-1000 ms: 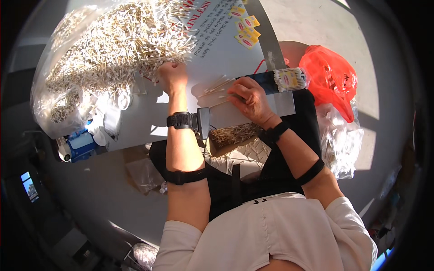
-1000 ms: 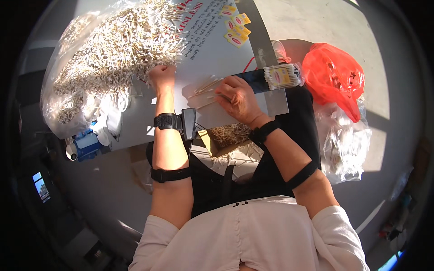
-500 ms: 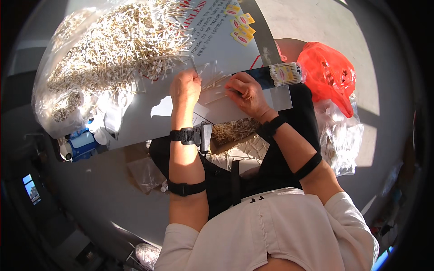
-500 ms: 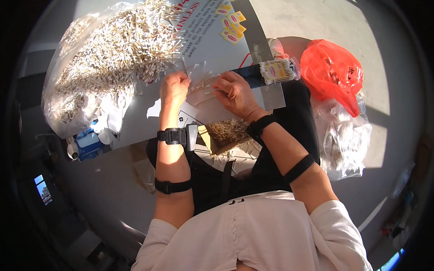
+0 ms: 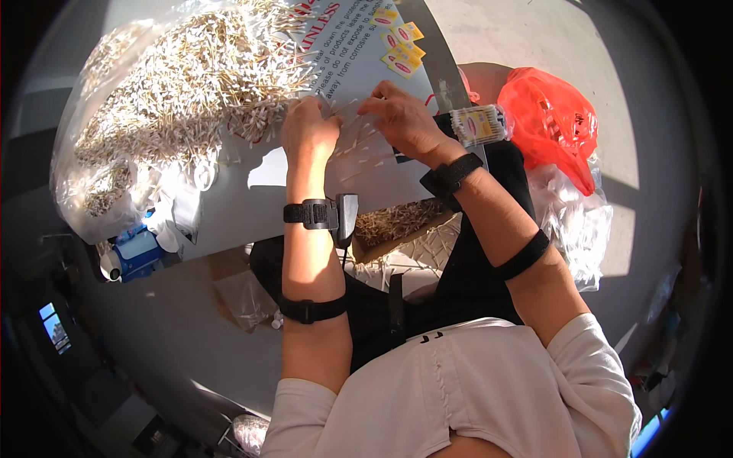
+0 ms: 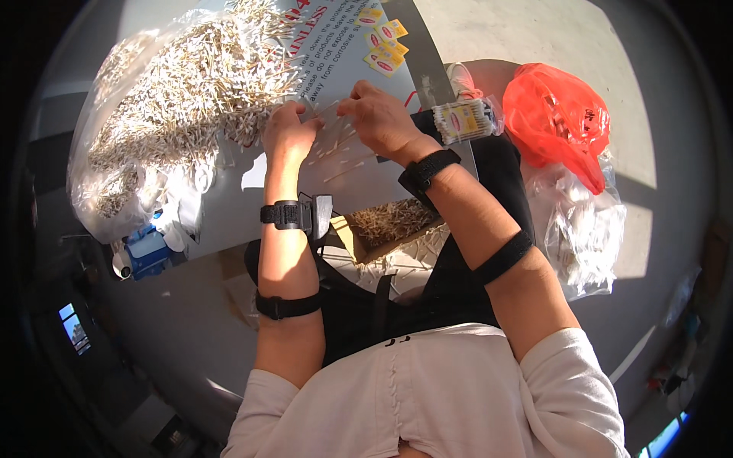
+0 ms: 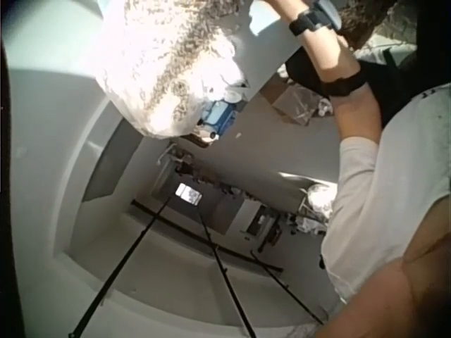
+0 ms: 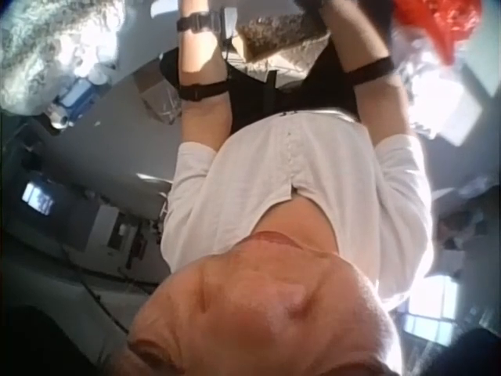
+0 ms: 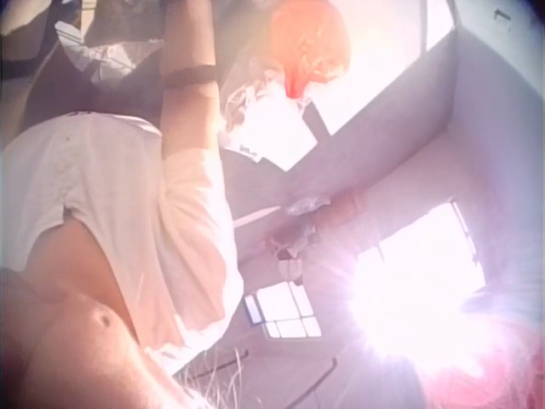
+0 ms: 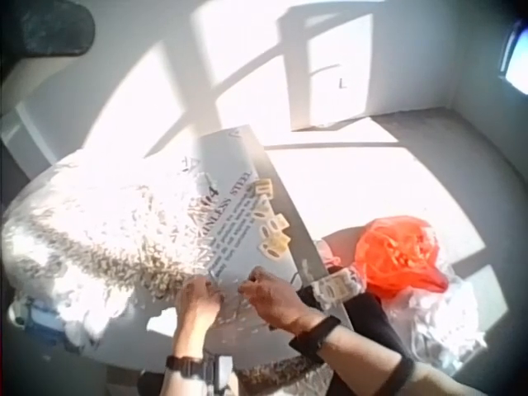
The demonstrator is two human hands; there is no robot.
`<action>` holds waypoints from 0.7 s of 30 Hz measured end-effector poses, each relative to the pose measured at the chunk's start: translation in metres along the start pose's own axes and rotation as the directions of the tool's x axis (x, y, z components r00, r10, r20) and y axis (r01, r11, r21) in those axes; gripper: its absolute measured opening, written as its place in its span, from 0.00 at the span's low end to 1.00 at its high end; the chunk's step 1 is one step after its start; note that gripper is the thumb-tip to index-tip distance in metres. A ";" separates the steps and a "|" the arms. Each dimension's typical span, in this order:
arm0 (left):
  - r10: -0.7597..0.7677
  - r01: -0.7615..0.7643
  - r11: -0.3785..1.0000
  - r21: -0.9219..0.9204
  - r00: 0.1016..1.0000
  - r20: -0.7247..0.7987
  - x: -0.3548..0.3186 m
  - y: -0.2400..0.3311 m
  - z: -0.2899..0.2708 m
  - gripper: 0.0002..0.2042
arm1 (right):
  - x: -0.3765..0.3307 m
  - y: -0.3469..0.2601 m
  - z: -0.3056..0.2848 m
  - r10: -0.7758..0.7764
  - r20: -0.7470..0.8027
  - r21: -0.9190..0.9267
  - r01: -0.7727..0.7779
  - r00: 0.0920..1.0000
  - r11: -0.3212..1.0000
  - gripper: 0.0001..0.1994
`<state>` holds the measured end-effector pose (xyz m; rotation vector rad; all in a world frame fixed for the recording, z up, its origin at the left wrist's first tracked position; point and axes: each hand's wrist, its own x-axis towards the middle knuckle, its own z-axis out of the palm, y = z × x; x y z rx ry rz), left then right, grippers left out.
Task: Picking up cotton swabs from a pile and packaging them into small clear plastic bags.
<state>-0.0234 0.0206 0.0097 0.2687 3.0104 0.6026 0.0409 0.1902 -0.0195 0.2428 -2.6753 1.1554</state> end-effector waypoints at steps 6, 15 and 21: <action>0.012 -0.012 1.000 -0.001 0.994 0.108 0.005 -0.004 -0.004 0.07 | 0.007 0.000 0.007 -0.020 0.016 -0.009 0.020 1.000 1.000 0.07; 0.189 -0.188 0.982 -0.028 0.961 0.203 0.003 -0.002 -0.009 0.04 | -0.002 0.004 0.004 -0.052 0.020 -0.010 0.052 0.998 0.999 0.03; 0.220 -0.220 0.975 -0.012 0.971 0.091 0.010 0.002 -0.006 0.05 | -0.006 -0.002 0.002 -0.065 -0.014 0.061 0.066 0.998 0.996 0.02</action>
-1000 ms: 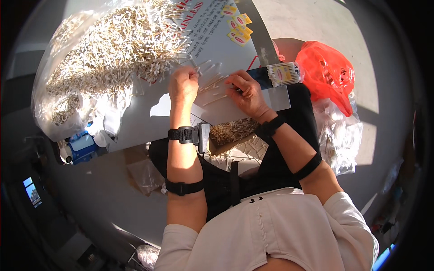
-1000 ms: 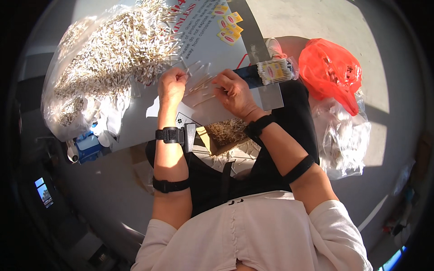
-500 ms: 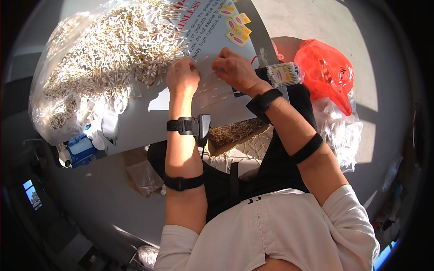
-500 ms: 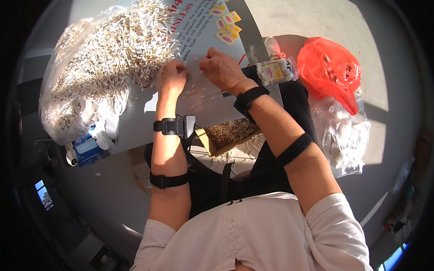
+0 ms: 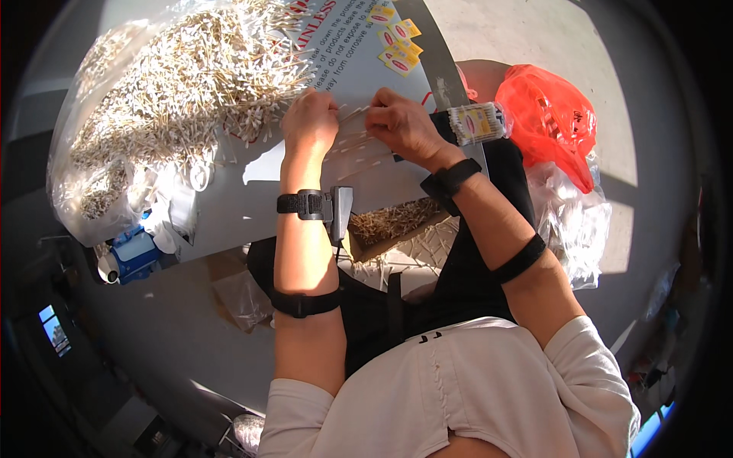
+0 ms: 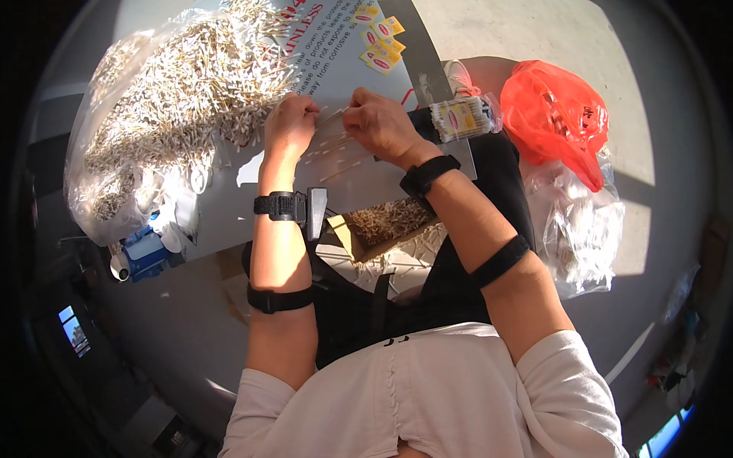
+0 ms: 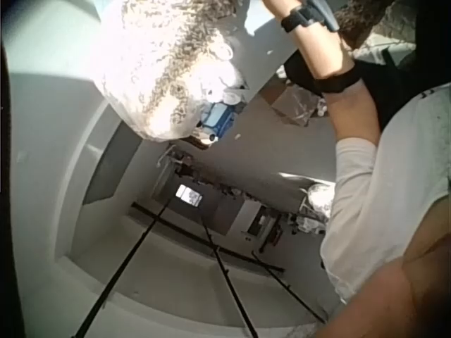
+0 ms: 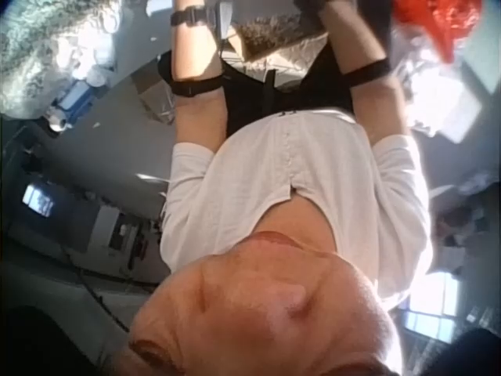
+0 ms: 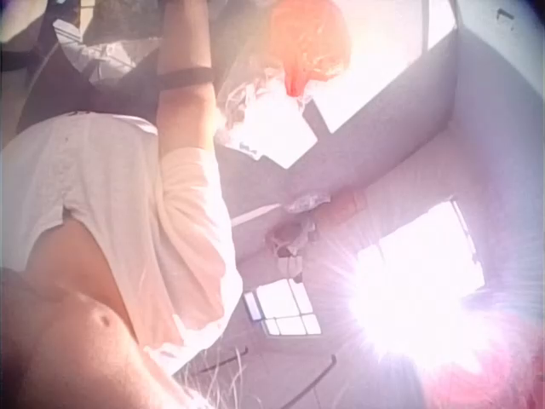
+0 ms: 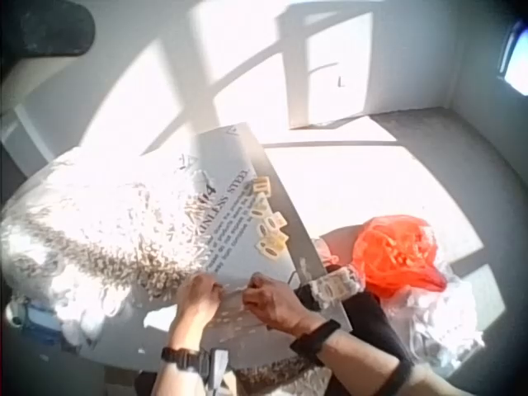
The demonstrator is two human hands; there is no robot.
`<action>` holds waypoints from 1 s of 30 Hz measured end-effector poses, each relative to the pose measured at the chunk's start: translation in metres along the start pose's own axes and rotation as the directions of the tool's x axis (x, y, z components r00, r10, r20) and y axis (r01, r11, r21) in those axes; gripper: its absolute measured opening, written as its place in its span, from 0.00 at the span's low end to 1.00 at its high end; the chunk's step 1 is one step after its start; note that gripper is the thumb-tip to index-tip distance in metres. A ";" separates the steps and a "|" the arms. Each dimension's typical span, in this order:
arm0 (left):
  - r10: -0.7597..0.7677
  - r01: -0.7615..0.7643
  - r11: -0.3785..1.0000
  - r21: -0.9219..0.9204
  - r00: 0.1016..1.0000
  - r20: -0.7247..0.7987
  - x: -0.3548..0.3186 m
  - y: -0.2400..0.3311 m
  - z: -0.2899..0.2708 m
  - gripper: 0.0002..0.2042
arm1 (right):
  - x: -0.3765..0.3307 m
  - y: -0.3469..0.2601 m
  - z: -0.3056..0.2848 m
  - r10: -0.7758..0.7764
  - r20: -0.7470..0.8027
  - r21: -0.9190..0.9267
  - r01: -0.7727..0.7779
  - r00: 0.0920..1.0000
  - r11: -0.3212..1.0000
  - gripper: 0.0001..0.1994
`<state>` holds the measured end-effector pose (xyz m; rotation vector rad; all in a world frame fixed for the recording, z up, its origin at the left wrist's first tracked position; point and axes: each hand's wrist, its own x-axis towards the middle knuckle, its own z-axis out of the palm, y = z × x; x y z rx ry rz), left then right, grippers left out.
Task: Picking up cotton swabs from a pile and packaging them into small clear plastic bags.
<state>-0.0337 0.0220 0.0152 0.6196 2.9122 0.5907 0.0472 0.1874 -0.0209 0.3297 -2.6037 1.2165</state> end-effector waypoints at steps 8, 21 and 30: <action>0.144 -0.162 0.983 -0.083 0.972 -0.188 -0.031 -0.004 0.016 0.03 | -0.011 -0.003 0.009 0.261 -0.239 0.456 -0.129 0.935 0.881 0.10; -0.254 -0.213 0.563 -0.798 0.874 -0.413 -0.070 -0.009 0.064 0.24 | -0.027 -0.024 0.037 0.396 -0.328 0.689 -0.070 0.858 0.721 0.13; -0.281 -0.238 0.377 -0.895 0.892 -0.355 -0.065 0.024 0.068 0.26 | -0.019 -0.012 0.034 0.448 -0.220 0.795 -0.107 0.867 0.597 0.17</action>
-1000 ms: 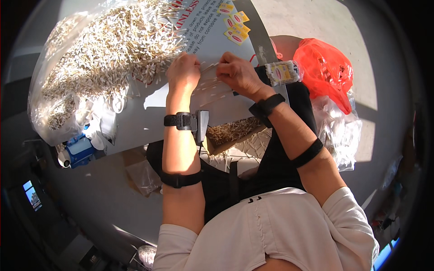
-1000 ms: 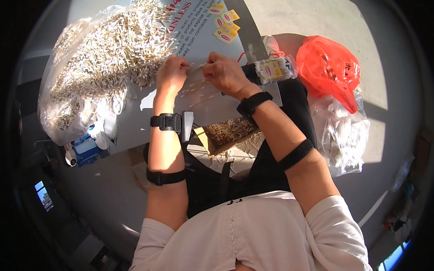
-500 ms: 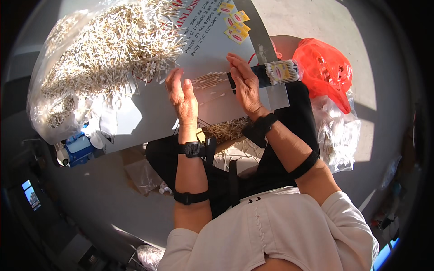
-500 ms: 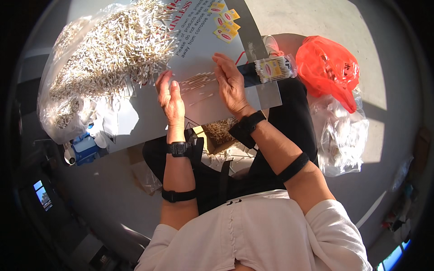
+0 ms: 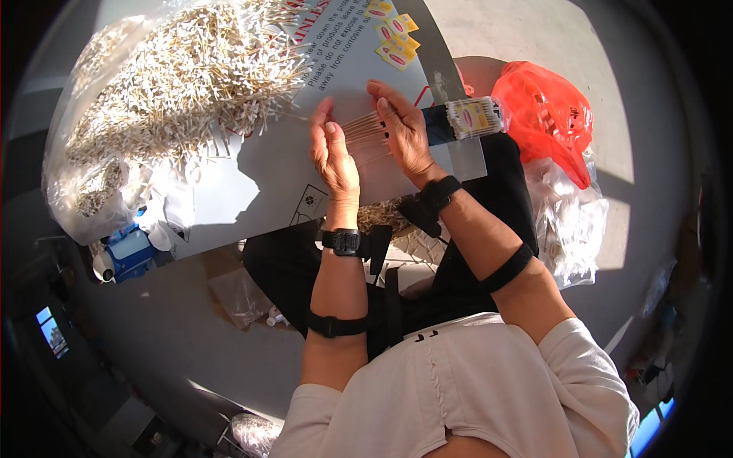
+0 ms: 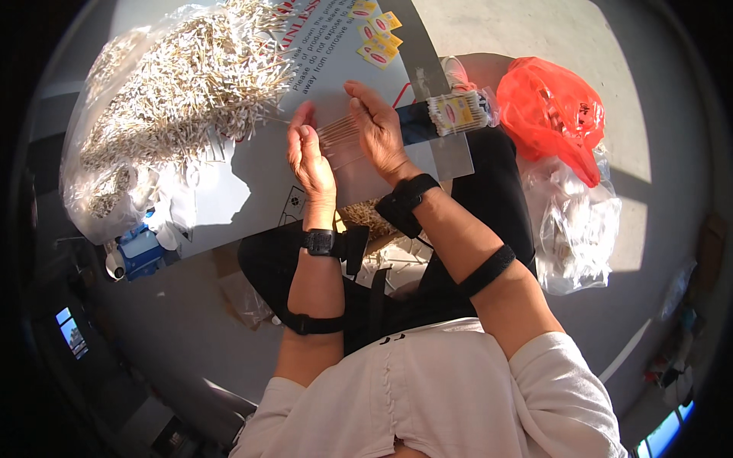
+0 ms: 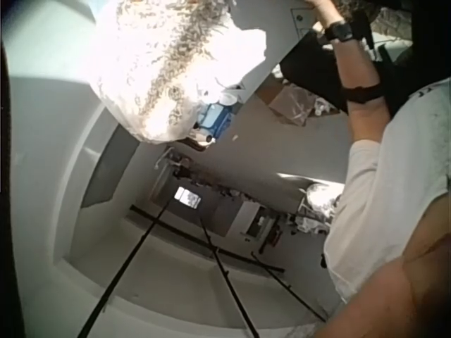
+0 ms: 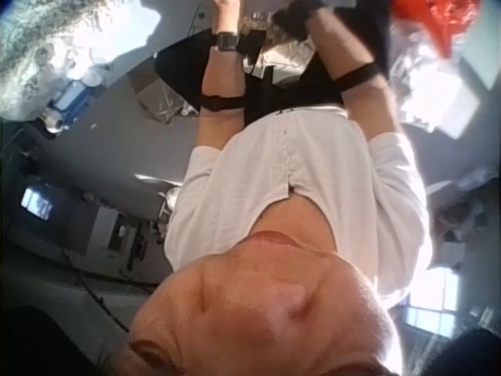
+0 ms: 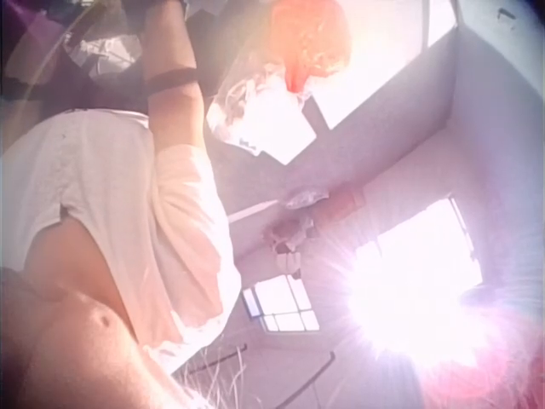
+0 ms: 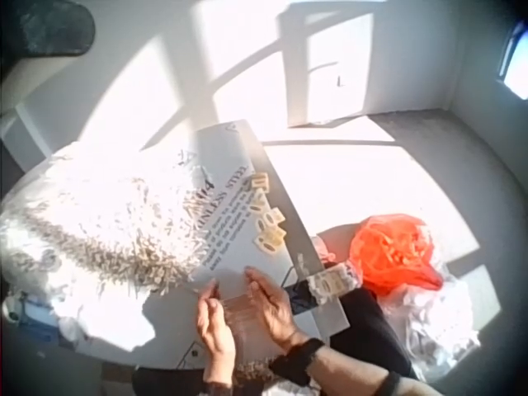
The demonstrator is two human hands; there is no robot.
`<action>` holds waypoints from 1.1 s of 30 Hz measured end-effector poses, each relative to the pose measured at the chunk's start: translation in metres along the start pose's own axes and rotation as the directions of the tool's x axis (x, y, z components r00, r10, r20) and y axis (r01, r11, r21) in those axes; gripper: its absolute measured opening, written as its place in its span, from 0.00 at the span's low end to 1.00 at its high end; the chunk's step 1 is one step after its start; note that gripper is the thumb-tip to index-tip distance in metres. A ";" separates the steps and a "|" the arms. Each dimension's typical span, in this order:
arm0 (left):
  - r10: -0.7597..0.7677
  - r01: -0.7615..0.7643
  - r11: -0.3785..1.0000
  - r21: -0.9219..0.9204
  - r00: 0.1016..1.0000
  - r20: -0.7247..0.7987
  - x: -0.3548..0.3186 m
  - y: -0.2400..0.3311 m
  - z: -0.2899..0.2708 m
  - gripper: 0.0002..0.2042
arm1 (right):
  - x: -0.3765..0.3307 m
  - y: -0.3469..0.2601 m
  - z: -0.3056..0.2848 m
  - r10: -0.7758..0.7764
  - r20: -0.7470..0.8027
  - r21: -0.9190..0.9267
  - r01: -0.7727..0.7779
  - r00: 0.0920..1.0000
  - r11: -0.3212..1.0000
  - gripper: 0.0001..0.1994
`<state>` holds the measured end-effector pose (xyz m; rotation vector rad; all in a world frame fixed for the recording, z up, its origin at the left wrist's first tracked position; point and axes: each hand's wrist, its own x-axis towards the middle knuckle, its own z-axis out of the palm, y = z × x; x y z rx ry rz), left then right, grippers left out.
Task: Picking up cotton swabs from a pile and packaging them into small clear plastic bags.
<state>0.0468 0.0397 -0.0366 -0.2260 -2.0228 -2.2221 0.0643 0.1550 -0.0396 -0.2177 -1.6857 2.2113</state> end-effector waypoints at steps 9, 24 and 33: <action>0.212 -0.355 0.651 0.671 0.934 0.288 0.014 0.012 -0.025 0.15 | -0.003 -0.009 -0.026 0.032 -0.009 -0.012 -0.032 0.999 0.999 0.15; 0.131 -0.545 0.465 0.698 0.822 0.554 0.035 0.030 -0.020 0.06 | -0.003 -0.007 -0.025 0.015 0.023 -0.063 -0.014 1.000 0.998 0.10; 0.138 -0.576 0.442 0.688 0.801 0.582 0.037 0.028 -0.021 0.05 | -0.003 -0.006 -0.025 0.000 0.035 -0.066 0.003 0.999 0.998 0.09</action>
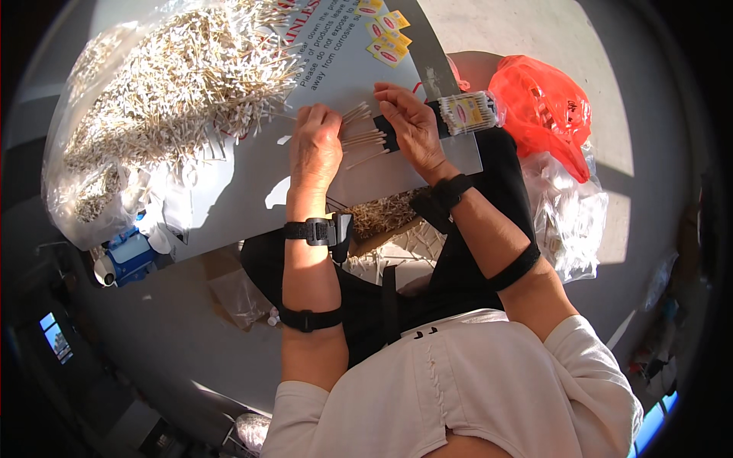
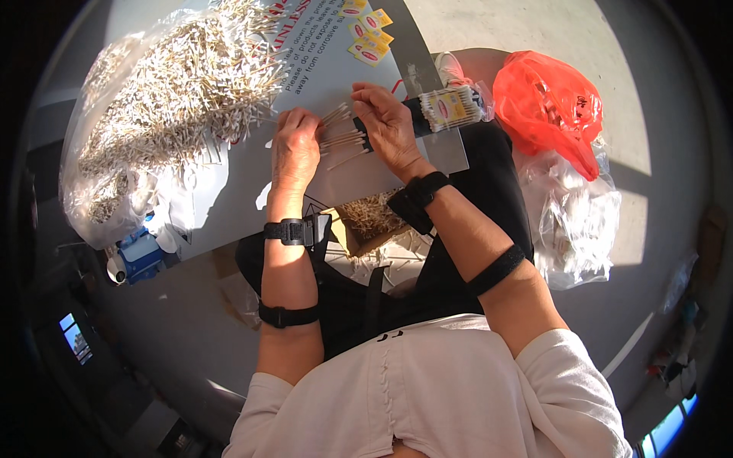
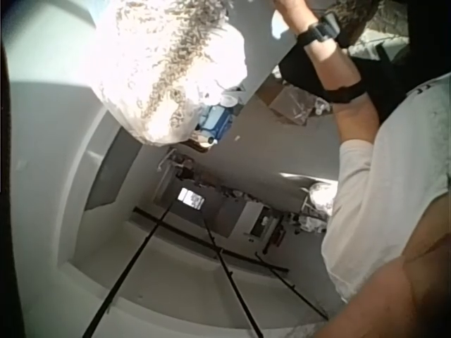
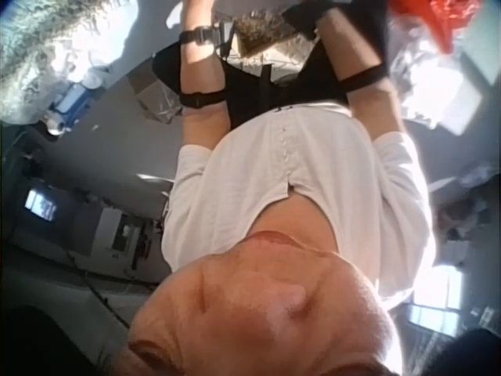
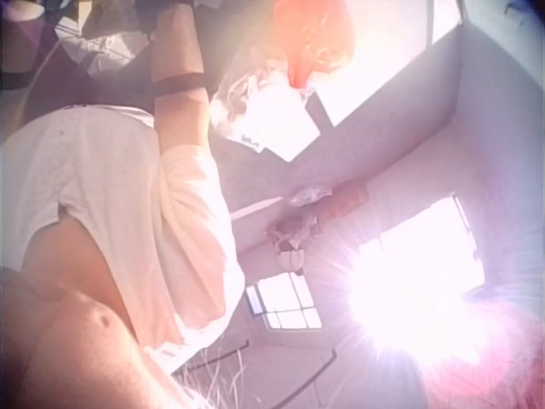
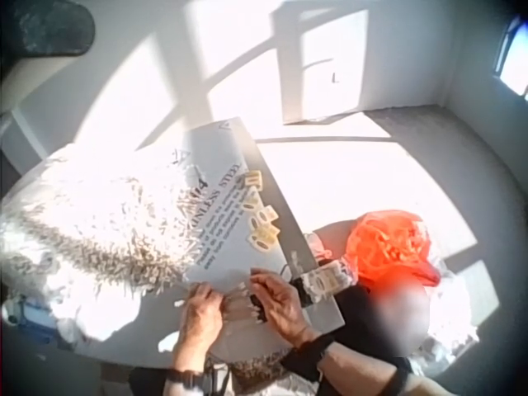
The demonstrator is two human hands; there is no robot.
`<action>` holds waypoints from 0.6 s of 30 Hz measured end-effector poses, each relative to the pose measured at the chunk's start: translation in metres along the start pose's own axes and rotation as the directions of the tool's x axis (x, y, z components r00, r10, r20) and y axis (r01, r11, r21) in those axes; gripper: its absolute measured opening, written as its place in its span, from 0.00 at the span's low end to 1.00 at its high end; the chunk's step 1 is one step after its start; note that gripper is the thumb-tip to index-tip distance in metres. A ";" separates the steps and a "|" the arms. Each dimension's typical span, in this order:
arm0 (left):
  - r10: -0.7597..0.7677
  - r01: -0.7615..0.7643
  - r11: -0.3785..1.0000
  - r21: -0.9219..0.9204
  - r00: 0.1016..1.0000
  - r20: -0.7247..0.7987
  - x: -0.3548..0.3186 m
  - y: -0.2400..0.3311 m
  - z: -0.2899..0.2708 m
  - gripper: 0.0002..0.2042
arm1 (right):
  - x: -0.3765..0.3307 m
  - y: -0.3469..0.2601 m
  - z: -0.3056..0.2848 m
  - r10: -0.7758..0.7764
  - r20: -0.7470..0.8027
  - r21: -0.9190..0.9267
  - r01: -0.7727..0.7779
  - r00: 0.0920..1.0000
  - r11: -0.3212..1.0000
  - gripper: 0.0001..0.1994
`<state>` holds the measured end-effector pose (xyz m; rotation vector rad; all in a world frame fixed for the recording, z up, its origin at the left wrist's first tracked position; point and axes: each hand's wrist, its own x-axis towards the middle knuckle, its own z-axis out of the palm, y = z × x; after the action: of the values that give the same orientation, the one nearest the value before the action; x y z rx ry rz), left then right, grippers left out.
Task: Picking up cotton swabs from a pile and packaging them into small clear plastic bags.
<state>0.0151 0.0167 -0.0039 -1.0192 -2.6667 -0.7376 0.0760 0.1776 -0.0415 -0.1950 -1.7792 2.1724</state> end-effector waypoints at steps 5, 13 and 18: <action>0.012 -0.012 0.999 -0.051 1.000 -0.007 0.002 0.001 -0.001 0.06 | 0.001 0.002 -0.002 0.002 0.006 -0.025 -0.001 1.000 1.000 0.08; 0.032 -0.032 0.999 -0.022 0.999 0.007 0.001 0.002 -0.001 0.09 | -0.001 -0.001 0.000 0.001 0.007 -0.012 0.000 1.000 1.000 0.07; -0.010 0.008 0.996 -0.090 1.000 -0.016 -0.001 0.003 -0.001 0.10 | 0.000 -0.001 -0.002 0.002 -0.003 -0.018 -0.002 1.000 1.000 0.07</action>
<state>0.0176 0.0173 -0.0025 -1.0184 -2.6473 -0.8718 0.0767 0.1792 -0.0410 -0.2046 -1.7983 2.1574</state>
